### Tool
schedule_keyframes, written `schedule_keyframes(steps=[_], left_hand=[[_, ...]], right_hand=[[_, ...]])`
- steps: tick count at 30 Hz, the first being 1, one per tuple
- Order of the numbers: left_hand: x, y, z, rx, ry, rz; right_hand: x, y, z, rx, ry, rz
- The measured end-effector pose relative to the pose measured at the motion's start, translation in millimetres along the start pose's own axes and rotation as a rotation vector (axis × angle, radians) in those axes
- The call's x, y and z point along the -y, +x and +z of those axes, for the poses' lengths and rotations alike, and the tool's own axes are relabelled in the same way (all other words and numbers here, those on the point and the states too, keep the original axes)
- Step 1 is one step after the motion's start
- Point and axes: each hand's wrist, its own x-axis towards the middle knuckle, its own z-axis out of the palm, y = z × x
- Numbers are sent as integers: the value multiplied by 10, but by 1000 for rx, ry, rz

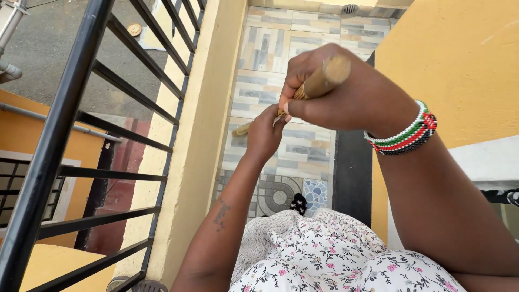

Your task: The person sweeps a tiled balcony floor with a broom, moving a doormat, sandals, and a dustpan to reach different areas. They continue sweeping debris across the floor toward the balcony railing.

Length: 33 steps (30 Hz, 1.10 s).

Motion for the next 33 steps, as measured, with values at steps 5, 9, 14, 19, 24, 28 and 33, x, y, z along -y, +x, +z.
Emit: schedule_keyframes(steps=[5,9,14,19,24,28,33], left_hand=[[537,354,662,101,22,68],[367,498,1007,364,60,-58],[35,495,1323,469,-3,24],[-210,314,1287,516,-68,83],[-437,-22,752,472,-38,100],[-396,-295,266,438,29,58],[-232,-670,-297,388,106,3]], right_hand=[[-767,-122,108,104,143,-115],[-1190,-339,88,100,112,-94],[-1182,-593,-212,27,154,122],[-878,-662,-321,-35,80,376],[-400,-566,-214,-165,-2,481],[-82,-440,4,-213,-1,406],[415,-320,293,-213,195,440]])
